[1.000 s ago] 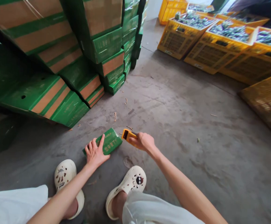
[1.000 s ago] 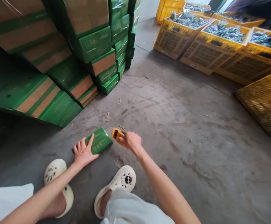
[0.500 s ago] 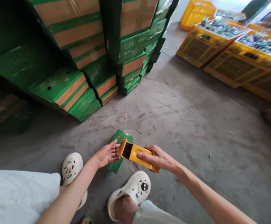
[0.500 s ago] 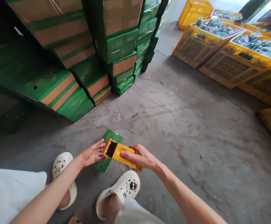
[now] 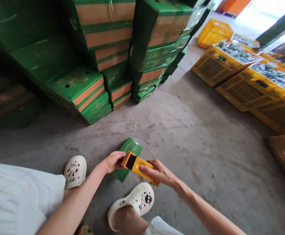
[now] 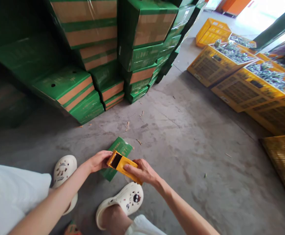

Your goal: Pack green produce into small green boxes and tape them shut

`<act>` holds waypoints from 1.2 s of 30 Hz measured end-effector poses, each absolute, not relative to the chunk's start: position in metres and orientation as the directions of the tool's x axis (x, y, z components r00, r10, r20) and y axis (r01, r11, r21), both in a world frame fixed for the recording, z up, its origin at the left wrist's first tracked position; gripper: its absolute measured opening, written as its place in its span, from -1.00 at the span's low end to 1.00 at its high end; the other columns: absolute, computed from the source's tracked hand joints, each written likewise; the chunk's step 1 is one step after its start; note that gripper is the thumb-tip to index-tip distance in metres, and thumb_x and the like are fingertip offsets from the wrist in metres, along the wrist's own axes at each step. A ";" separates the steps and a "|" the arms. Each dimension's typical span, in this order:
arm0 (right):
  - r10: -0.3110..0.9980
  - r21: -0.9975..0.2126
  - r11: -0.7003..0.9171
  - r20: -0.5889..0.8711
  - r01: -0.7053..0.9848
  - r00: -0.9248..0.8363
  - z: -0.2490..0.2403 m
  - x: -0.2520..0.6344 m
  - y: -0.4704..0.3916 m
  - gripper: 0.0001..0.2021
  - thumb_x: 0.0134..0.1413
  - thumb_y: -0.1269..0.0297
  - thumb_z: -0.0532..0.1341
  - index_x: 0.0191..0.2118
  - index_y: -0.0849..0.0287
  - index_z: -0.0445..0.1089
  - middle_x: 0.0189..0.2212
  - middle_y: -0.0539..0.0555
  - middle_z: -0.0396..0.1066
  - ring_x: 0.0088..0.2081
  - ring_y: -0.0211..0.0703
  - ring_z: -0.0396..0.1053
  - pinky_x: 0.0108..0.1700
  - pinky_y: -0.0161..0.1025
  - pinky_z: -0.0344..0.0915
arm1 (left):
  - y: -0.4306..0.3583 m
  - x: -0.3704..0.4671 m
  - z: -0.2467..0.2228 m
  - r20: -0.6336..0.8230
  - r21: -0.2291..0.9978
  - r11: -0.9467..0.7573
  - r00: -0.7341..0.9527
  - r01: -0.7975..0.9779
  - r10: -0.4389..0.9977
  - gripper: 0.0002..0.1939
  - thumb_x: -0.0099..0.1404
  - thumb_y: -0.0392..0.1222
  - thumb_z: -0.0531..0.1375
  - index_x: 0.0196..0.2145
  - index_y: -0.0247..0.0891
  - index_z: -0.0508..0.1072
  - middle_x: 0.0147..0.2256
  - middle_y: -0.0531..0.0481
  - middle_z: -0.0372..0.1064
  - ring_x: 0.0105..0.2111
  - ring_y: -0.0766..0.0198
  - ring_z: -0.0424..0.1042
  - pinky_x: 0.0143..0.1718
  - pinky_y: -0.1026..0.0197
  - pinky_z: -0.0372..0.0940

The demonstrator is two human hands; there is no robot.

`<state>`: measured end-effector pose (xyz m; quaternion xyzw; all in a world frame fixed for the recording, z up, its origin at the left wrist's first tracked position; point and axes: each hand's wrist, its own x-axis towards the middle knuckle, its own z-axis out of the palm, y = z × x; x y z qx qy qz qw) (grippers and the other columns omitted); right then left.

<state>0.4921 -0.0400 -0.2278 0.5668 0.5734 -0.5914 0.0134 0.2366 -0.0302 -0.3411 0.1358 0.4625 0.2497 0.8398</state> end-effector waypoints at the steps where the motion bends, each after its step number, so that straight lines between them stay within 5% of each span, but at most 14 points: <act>1: 0.629 -0.671 -0.336 -0.682 0.661 -0.374 -0.229 0.493 -0.040 -0.29 0.04 -0.52 0.20 -0.40 0.19 0.34 -0.56 -0.05 0.22 -0.51 -0.31 0.14 -0.53 -0.33 -0.01 | -0.031 0.237 -0.342 -0.713 0.424 0.853 0.469 -0.304 0.521 -0.65 0.03 -0.09 0.49 -0.26 -0.30 0.58 -0.44 0.07 0.48 -0.46 0.31 0.43 -0.39 0.26 0.29; 5: 0.607 -0.697 -0.353 -0.678 0.624 -0.415 -0.233 0.499 -0.043 -0.29 0.06 -0.51 0.20 -0.34 0.21 0.38 -0.54 -0.05 0.23 -0.51 -0.30 0.15 -0.52 -0.33 0.02 | -0.031 0.230 -0.343 -0.704 0.277 0.904 0.572 -0.325 0.421 -0.70 -0.01 -0.28 0.33 -0.25 -0.32 0.59 -0.44 0.04 0.50 -0.49 0.29 0.43 -0.41 0.25 0.31; 9: 0.609 -0.714 -0.377 -0.671 0.590 -0.423 -0.235 0.504 -0.049 -0.30 0.06 -0.49 0.21 -0.34 0.20 0.37 -0.52 -0.04 0.24 -0.50 -0.30 0.15 -0.52 -0.34 0.03 | -0.032 0.224 -0.336 -0.677 0.220 0.916 0.624 -0.335 0.391 -0.74 0.04 -0.22 0.34 -0.26 -0.30 0.59 -0.36 -0.02 0.57 -0.40 0.23 0.52 -0.32 0.20 0.38; 19: 0.624 -0.708 -0.411 -0.678 0.575 -0.389 -0.240 0.505 -0.059 -0.30 0.04 -0.51 0.20 -0.39 0.19 0.36 -0.54 -0.05 0.26 -0.49 -0.29 0.17 -0.50 -0.33 0.05 | -0.032 0.244 -0.344 -0.676 0.707 0.705 0.244 -0.053 0.696 -0.50 -0.17 0.07 0.58 -0.36 -0.31 0.60 -0.47 0.02 0.51 -0.50 0.31 0.42 -0.40 0.25 0.29; 28: 0.587 -0.691 -0.447 -0.706 0.568 -0.397 -0.261 0.558 -0.073 -0.26 0.02 -0.53 0.22 -0.27 0.21 0.44 -0.49 -0.02 0.34 -0.46 -0.25 0.25 -0.47 -0.33 0.10 | 0.016 0.182 -0.338 -0.479 0.878 0.473 0.101 0.076 0.872 -0.57 -0.09 0.10 0.53 -0.39 -0.28 0.62 -0.49 0.05 0.48 -0.49 0.36 0.34 -0.37 0.26 0.27; 36: 0.597 -0.676 -0.468 -0.717 0.569 -0.361 -0.277 0.554 -0.079 -0.25 -0.03 -0.56 0.23 -0.30 0.19 0.41 -0.48 -0.02 0.31 -0.45 -0.24 0.25 -0.47 -0.32 0.10 | 0.011 0.196 -0.355 -0.466 0.883 0.459 0.060 0.102 0.883 -0.52 -0.06 0.18 0.49 -0.37 -0.28 0.61 -0.50 0.04 0.47 -0.47 0.32 0.36 -0.38 0.26 0.26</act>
